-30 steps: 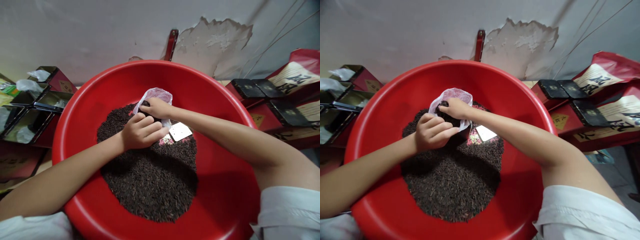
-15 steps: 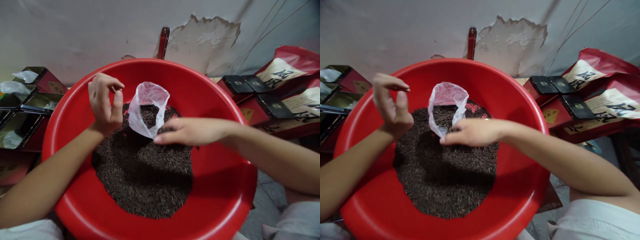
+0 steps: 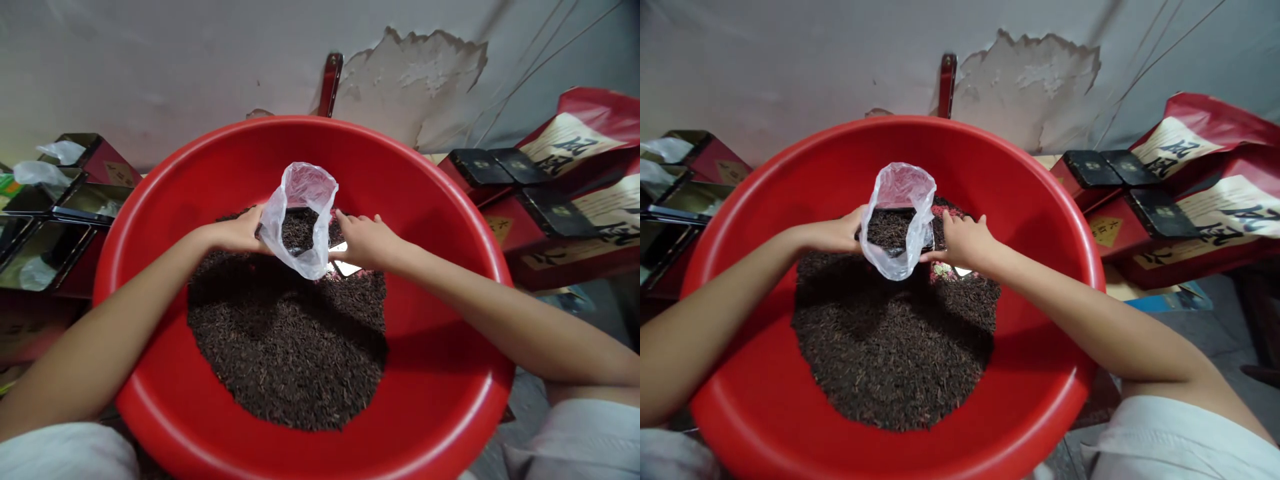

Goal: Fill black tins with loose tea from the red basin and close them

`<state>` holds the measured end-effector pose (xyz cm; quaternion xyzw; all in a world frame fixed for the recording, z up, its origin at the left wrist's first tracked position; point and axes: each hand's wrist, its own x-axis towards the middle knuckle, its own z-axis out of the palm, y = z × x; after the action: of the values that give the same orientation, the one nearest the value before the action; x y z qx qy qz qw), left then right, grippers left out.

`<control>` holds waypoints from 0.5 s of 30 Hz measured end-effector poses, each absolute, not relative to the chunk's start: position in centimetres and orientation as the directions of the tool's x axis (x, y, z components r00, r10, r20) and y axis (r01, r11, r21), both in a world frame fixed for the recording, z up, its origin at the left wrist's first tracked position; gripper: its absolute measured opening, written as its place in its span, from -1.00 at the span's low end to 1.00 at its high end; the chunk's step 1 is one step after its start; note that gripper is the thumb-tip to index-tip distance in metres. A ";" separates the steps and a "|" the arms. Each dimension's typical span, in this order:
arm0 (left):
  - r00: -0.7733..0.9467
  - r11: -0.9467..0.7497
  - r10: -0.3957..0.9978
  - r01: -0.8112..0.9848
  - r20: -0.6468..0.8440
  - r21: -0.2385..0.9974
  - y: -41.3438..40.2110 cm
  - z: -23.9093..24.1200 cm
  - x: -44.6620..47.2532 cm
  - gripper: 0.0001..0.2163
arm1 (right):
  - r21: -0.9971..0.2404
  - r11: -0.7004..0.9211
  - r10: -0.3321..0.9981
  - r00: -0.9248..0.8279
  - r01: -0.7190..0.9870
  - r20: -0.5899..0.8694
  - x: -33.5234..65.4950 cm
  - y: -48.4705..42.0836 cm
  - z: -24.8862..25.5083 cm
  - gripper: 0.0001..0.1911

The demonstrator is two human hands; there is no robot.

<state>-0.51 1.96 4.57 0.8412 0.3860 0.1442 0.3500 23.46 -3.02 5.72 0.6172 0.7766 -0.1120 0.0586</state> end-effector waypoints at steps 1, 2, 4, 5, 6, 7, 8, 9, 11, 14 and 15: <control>0.684 -0.457 0.729 0.485 0.002 0.746 1.9 4.6 -0.1 -0.29 | -0.200 0.242 0.948 -0.276 0.949 -0.162 23.4 -2.6 5.5 -0.16; 0.699 -0.452 0.715 0.435 0.024 0.779 2.0 4.5 0.2 -0.38 | -0.318 0.293 0.936 -0.338 0.902 -0.096 23.3 -2.1 5.1 -0.17; 0.698 -0.445 0.714 0.392 0.055 0.805 2.2 4.2 0.5 -0.50 | -0.537 0.421 0.883 -0.467 0.731 0.058 23.0 -1.0 4.0 -0.29; 0.683 -0.442 0.728 0.400 0.060 0.803 2.4 3.9 0.5 -0.53 | -0.617 0.466 0.857 -0.498 0.635 0.135 22.8 -0.5 3.4 -0.37; 0.659 -0.434 0.750 0.423 0.059 0.796 2.5 3.6 0.5 -0.54 | -0.676 0.486 0.843 -0.501 0.554 0.195 22.5 0.0 2.7 -0.43; 0.630 -0.422 0.775 0.447 0.058 0.788 2.5 3.3 0.5 -0.55 | -0.720 0.481 0.845 -0.483 0.500 0.229 22.3 0.5 2.2 -0.48; 0.599 -0.412 0.799 0.472 0.059 0.780 2.5 3.1 0.5 -0.57 | -0.758 0.457 0.859 -0.452 0.466 0.239 22.1 0.8 1.7 -0.50; 0.570 -0.403 0.819 0.494 0.063 0.770 2.5 3.0 0.6 -0.58 | -0.793 0.424 0.876 -0.422 0.439 0.234 21.9 1.1 1.3 -0.50; 0.531 -0.397 0.844 0.522 0.076 0.755 2.4 2.8 0.8 -0.60 | -0.853 0.354 0.905 -0.372 0.383 0.208 21.6 1.5 1.0 -0.48; 0.514 -0.409 0.852 0.531 0.102 0.742 2.3 3.0 1.3 -0.57 | -0.901 0.292 0.932 -0.307 0.322 0.193 21.1 1.5 1.1 -0.47; 0.525 -0.424 0.843 0.519 0.114 0.743 2.2 3.1 1.4 -0.57 | -0.906 0.286 0.935 -0.299 0.313 0.192 21.0 1.5 1.2 -0.48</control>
<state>1.37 2.18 3.12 0.8076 0.4216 0.2440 0.3323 21.04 1.47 1.24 0.4451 0.7005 -0.3985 -0.3903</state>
